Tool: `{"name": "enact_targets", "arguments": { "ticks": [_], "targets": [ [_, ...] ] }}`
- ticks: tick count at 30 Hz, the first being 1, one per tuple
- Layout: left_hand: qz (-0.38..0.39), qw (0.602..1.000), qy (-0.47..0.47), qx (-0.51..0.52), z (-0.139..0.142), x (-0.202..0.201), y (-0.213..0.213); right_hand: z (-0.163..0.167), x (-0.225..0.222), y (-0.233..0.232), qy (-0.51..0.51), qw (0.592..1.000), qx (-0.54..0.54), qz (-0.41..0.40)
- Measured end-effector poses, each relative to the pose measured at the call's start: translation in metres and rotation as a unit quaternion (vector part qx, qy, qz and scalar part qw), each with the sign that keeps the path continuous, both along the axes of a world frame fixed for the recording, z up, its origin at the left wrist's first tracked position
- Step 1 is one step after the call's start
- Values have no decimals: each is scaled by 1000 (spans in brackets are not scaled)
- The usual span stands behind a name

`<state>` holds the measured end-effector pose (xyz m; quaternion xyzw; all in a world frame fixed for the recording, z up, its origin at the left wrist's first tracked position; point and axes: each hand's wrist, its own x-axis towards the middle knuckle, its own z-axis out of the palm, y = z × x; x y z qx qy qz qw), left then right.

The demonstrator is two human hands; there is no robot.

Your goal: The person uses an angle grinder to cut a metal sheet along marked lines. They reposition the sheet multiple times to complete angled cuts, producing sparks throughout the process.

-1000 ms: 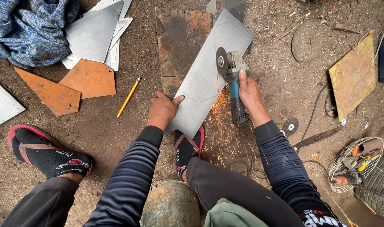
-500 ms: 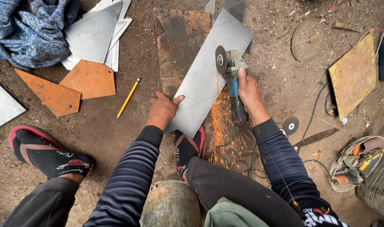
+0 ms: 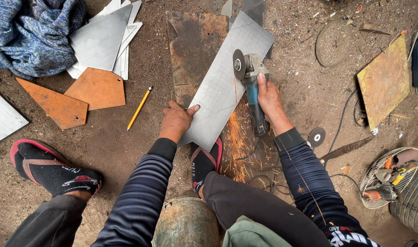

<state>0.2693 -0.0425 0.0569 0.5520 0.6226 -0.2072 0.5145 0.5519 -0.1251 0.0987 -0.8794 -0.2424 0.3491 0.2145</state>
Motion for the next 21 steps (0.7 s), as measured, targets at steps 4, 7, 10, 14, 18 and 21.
{"name": "enact_targets", "arguments": {
  "ticks": [4,7,10,14,18,21],
  "targets": [
    [1,1000,-8,8,1,0,1,-7,3,-2,-20,999,14,20],
    [3,1000,-6,-1,3,1,1,-12,6,-4,-21,999,28,24],
    [5,1000,-8,-5,5,0,2,-15,10,-2,-22,999,17,27],
    [0,1000,-13,4,6,0,1,-16,11,0,-27,999,19,22],
    [-3,1000,-12,5,6,-1,1,-14,11,1,-7,1000,8,7],
    [-1,1000,-15,4,5,-1,0,-14,10,3,-25,999,9,22]
  ]
}}
